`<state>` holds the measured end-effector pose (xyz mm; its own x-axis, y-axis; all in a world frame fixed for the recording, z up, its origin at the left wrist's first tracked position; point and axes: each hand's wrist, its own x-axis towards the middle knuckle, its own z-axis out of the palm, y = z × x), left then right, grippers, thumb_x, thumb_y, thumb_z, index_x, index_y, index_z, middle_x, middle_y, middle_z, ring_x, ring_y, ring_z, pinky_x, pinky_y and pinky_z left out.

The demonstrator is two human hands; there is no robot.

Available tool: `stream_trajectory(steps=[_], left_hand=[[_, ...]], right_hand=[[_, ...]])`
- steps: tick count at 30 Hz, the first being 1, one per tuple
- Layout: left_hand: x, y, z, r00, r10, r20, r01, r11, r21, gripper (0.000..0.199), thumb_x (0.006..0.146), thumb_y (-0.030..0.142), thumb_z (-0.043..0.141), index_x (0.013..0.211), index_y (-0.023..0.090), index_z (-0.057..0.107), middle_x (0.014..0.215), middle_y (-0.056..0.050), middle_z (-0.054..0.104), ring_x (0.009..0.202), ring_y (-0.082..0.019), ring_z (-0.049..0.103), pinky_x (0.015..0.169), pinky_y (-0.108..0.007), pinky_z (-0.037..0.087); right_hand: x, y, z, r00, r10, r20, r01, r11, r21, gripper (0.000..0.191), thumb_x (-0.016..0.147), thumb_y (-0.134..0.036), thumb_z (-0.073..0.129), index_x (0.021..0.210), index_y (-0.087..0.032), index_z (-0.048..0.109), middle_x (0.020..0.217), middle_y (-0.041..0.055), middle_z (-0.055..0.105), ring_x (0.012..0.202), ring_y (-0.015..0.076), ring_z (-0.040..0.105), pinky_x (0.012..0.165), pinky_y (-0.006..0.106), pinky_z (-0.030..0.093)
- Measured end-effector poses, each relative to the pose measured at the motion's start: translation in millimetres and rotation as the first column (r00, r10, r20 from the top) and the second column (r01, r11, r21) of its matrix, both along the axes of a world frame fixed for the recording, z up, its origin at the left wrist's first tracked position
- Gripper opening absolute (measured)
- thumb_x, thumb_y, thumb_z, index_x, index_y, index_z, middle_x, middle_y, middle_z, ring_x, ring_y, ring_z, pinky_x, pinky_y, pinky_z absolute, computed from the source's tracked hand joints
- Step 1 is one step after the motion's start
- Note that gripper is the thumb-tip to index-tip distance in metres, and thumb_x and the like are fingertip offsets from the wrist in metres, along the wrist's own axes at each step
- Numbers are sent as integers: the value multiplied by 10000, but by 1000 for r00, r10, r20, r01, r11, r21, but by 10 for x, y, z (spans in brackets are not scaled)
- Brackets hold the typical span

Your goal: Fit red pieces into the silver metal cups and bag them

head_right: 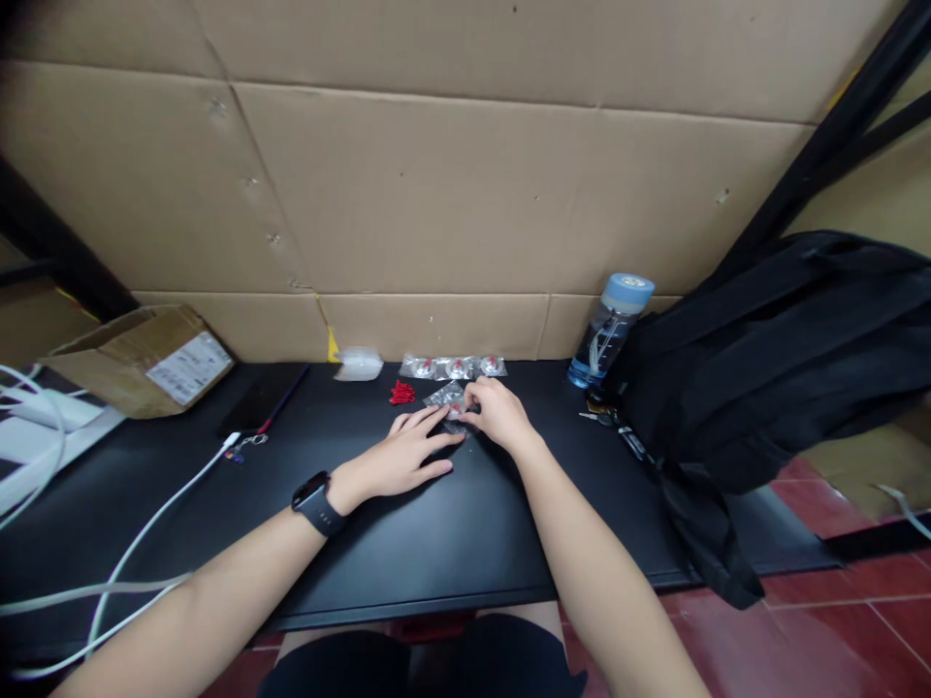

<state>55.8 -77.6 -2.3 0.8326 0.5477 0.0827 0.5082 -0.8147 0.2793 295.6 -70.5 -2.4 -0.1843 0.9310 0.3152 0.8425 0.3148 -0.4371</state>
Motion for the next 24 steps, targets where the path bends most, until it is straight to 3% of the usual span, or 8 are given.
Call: stream_trajectory(steps=[3, 6, 9, 12, 14, 17, 20, 24], left_hand=[[-15, 3, 21, 1000, -20, 7, 20, 999, -28, 446, 1020, 529, 474, 1439, 403, 561, 1678, -83, 295, 1547, -377, 218, 1174, -612, 267], [-22, 36, 30, 1000, -5, 27, 6, 999, -38, 330, 1020, 388, 489, 1307, 365, 650, 1612, -52, 426, 1535, -371, 242, 1172, -604, 256], [-47, 109, 26, 995, 72, 69, -71, 997, -15, 306, 902, 105, 476, 1041, 282, 682, 1341, -24, 669, 1486, -333, 346, 1164, -560, 257], [-96, 184, 35, 983, 137, 122, -141, 990, 27, 406, 741, -8, 467, 1006, 257, 624, 1211, -28, 696, 1406, -296, 443, 1121, -503, 292], [-119, 208, 57, 977, 155, 144, -164, 985, 49, 433, 726, 5, 491, 1058, 260, 603, 1227, -43, 670, 1339, -279, 487, 1073, -469, 325], [-108, 202, 91, 972, 176, 158, -188, 980, 62, 294, 824, 156, 590, 1096, 267, 599, 1204, -49, 662, 1242, -275, 523, 1025, -443, 343], [-55, 181, 88, 968, 190, 163, -205, 976, 79, 261, 885, 341, 662, 1129, 267, 606, 1217, -60, 663, 1217, -288, 530, 1023, -450, 330], [11, 168, 42, 962, 197, 191, -221, 969, 111, 213, 916, 353, 673, 1113, 278, 644, 1247, -63, 667, 1266, -297, 502, 1040, -460, 308]], right_hand=[[-118, 33, -50, 998, -56, 27, 53, 993, 104, 205, 813, -269, 814, 833, -218, 616, 945, 29, 626, 931, 200, 570, 781, 280, 411], [-174, 43, -46, 998, -55, 14, 54, 996, 66, 154, 832, -214, 776, 861, -208, 625, 924, 30, 621, 876, 187, 562, 760, 274, 403], [-118, 6, 31, 985, 162, -61, -167, 981, -95, 213, 778, -205, 818, 918, -197, 659, 869, 4, 619, 759, 148, 545, 690, 245, 389], [-5, -53, 142, 932, 301, -203, -340, 919, -198, 277, 794, -361, 826, 969, -186, 701, 828, 1, 651, 712, 137, 548, 660, 238, 408], [59, -80, 206, 927, 279, -251, -328, 927, -184, 194, 891, -364, 722, 969, -187, 727, 825, 12, 681, 697, 132, 556, 673, 242, 429], [111, -93, 264, 933, 282, -222, -323, 929, -180, 119, 880, -240, 694, 975, -203, 754, 873, 21, 716, 711, 134, 585, 709, 248, 461], [130, -84, 271, 911, 290, -293, -368, 893, -260, 172, 901, -199, 626, 1011, -218, 756, 908, 25, 747, 783, 156, 653, 759, 262, 499], [146, -59, 225, 928, 256, -270, -311, 933, -184, 256, 855, -74, 589, 1001, -211, 750, 928, 20, 735, 765, 140, 635, 770, 260, 493]])
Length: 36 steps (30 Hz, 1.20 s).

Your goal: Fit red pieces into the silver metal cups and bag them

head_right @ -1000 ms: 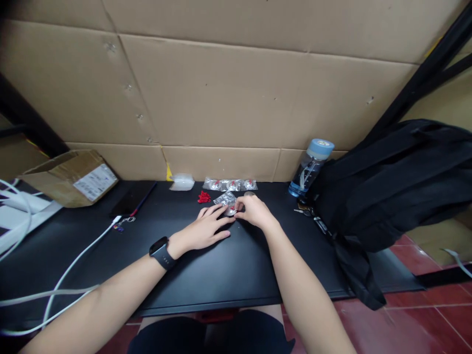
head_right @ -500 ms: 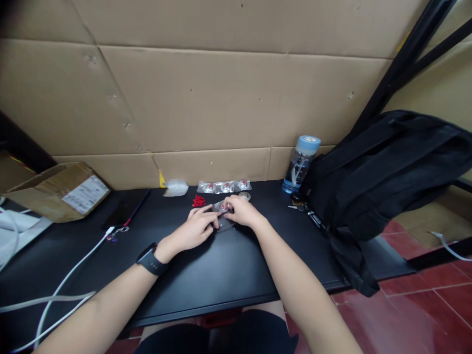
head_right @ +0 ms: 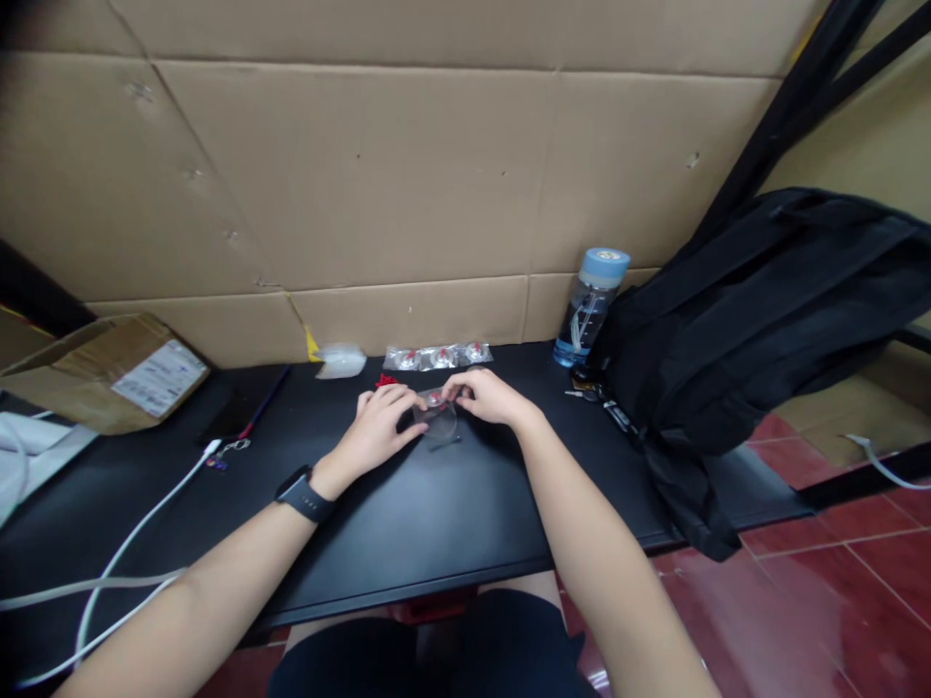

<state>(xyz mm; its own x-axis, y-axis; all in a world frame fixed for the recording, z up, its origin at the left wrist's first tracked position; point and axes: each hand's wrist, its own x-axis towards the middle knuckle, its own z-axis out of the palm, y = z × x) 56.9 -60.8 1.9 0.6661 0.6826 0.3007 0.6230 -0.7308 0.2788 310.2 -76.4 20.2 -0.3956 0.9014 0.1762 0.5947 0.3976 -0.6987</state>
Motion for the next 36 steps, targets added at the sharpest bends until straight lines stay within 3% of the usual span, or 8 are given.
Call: stream_trajectory(steps=[5, 8, 15, 20, 23, 29, 32, 36], left_hand=[[29, 1, -10, 999, 25, 37, -26, 1000, 7, 71, 927, 328, 677, 952, 270, 710, 1174, -42, 707, 1265, -293, 494, 1040, -480, 294], [4, 31, 15, 995, 74, 67, -71, 997, -41, 101, 919, 349, 686, 888, 275, 748, 1168, -33, 718, 1245, -290, 513, 1041, -496, 301], [-77, 163, 12, 973, 177, 151, -130, 952, -278, 164, 859, 427, 719, 813, 288, 793, 1137, -9, 743, 1135, -254, 612, 1025, -452, 401], [2, 111, -42, 961, 264, 83, -245, 951, -186, 290, 900, 464, 669, 728, 246, 753, 1073, -39, 737, 1162, -300, 569, 1002, -512, 358], [60, 61, -56, 963, 262, 55, -254, 959, -122, 281, 903, 439, 670, 724, 225, 703, 1011, -53, 704, 1108, -293, 564, 961, -483, 361], [76, 30, -66, 986, 152, 72, -150, 988, -38, 102, 960, 270, 573, 1022, 264, 653, 1155, -48, 682, 1193, -263, 532, 959, -428, 345], [56, 34, -84, 992, 92, 90, -84, 993, -85, 172, 1011, 341, 514, 1140, 290, 616, 1211, -24, 693, 1246, -250, 524, 995, -443, 310], [41, 52, -98, 989, 93, 119, -79, 990, -115, 427, 909, 400, 669, 1294, 296, 517, 1163, -26, 729, 1245, -269, 537, 994, -440, 305]], right_hand=[[-12, 25, -45, 993, 16, 113, -27, 995, 94, 174, 731, -133, 818, 876, -212, 762, 898, 10, 670, 763, 141, 586, 735, 249, 465], [-13, 29, -41, 994, 49, 99, -60, 993, 105, 31, 814, -217, 797, 821, -210, 767, 902, 24, 679, 839, 162, 626, 813, 276, 474], [27, 35, -69, 996, -20, 91, 12, 996, 89, 27, 836, -184, 758, 813, -195, 761, 1073, 57, 690, 956, 185, 649, 880, 311, 487], [-71, 50, -126, 962, -191, 195, 167, 977, 133, 137, 864, -229, 729, 737, -183, 706, 950, 72, 678, 956, 218, 638, 917, 352, 480], [-167, 26, -108, 939, -294, 179, 246, 937, 249, 96, 844, -189, 726, 940, -195, 723, 1061, 89, 668, 1067, 249, 602, 963, 388, 458], [-308, -69, -104, 951, -94, 294, 32, 978, 207, 245, 826, -196, 695, 1058, -270, 723, 1193, 69, 691, 1156, 288, 564, 1008, 489, 342], [-319, -68, -147, 941, -128, 314, 83, 985, 152, 361, 807, -171, 681, 1152, -274, 679, 1184, 72, 704, 1170, 300, 561, 1000, 503, 323], [-290, -40, -133, 960, -160, 229, 148, 987, 66, 401, 896, -207, 622, 1290, -279, 593, 1142, 71, 739, 1169, 284, 591, 1006, 495, 330]])
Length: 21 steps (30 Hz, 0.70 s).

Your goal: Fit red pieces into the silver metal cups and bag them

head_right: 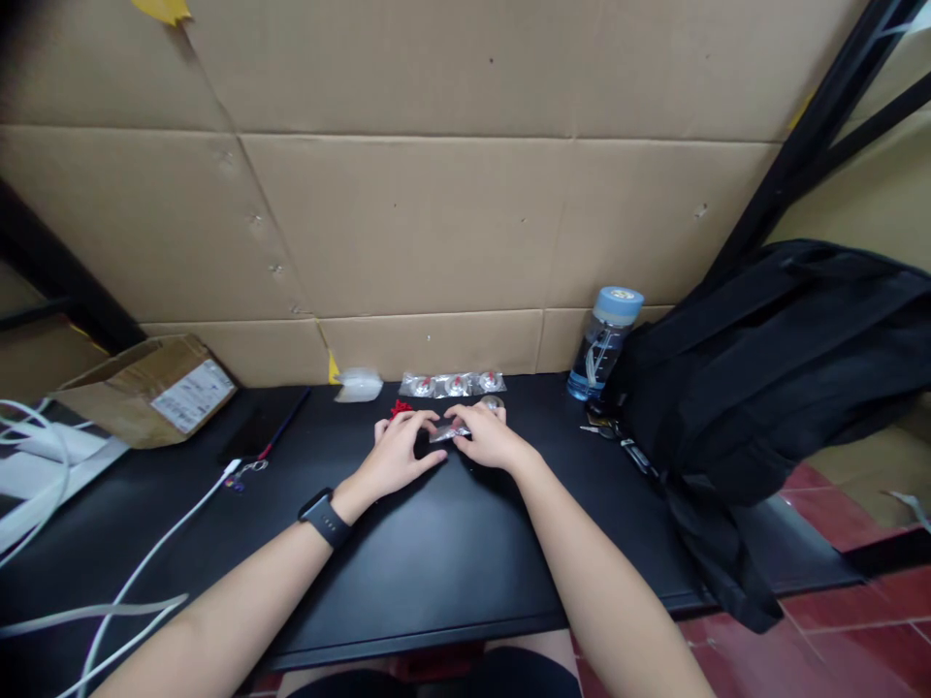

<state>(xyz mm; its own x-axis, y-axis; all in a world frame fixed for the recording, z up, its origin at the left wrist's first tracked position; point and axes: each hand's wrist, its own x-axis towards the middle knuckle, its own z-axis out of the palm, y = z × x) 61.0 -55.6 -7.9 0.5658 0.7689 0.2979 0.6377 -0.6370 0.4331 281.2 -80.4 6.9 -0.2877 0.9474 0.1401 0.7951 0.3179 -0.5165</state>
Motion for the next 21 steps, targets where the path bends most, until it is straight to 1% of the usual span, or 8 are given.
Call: stream_trajectory(steps=[3, 6, 9, 11, 15, 21], left_hand=[[-5, 24, -4, 998, 60, 31, -59, 998, -29, 377, 940, 271, 580, 1304, 290, 485, 1052, -30, 763, 1190, -257, 590, 979, -441, 307], [-13, 47, -9, 992, 112, 61, -107, 991, -87, 372, 938, 258, 560, 1297, 290, 469, 1016, -26, 776, 1134, -252, 638, 971, -445, 312], [-22, 57, -10, 988, 133, 80, -123, 986, -113, 387, 929, 272, 564, 1299, 293, 454, 1015, -17, 779, 1086, -248, 662, 967, -440, 315], [-25, 56, -7, 986, 139, 88, -129, 985, -114, 388, 935, 275, 549, 1310, 289, 447, 1010, -14, 778, 1069, -244, 666, 960, -431, 316], [-25, 52, 3, 985, 151, 89, -139, 983, -122, 377, 937, 279, 545, 1302, 278, 450, 988, -11, 776, 1074, -238, 660, 958, -425, 306], [-26, 52, -1, 977, 196, 82, -185, 975, -125, 395, 895, 261, 601, 1267, 278, 468, 929, 8, 772, 1070, -239, 665, 924, -408, 299]], right_hand=[[35, 4, 52, 990, -2, -140, -8, 997, -73, 372, 952, -317, 611, 1320, -280, 565, 1146, 63, 758, 1128, 251, 648, 1036, 476, 339], [68, 0, 78, 984, -32, -178, 16, 996, -93, 419, 911, -361, 681, 1307, -289, 567, 1140, 54, 767, 1112, 249, 672, 1044, 482, 335], [93, 7, 60, 984, -66, -164, 53, 995, -79, 528, 819, -294, 773, 1301, -309, 560, 1126, 42, 776, 1189, 278, 644, 1044, 516, 311], [104, 24, 34, 980, -78, -183, 62, 994, -92, 507, 821, -244, 756, 1285, -310, 564, 1091, 30, 787, 1193, 274, 646, 1041, 521, 305], [96, 64, -22, 962, -134, -239, 110, 988, -111, 399, 845, -245, 724, 1221, -290, 597, 984, 2, 805, 1102, 252, 687, 1037, 504, 310], [-31, 53, -37, 943, -224, -246, 196, 971, -134, 377, 829, -247, 735, 1180, -289, 606, 920, -17, 807, 976, 228, 718, 1017, 497, 325]])
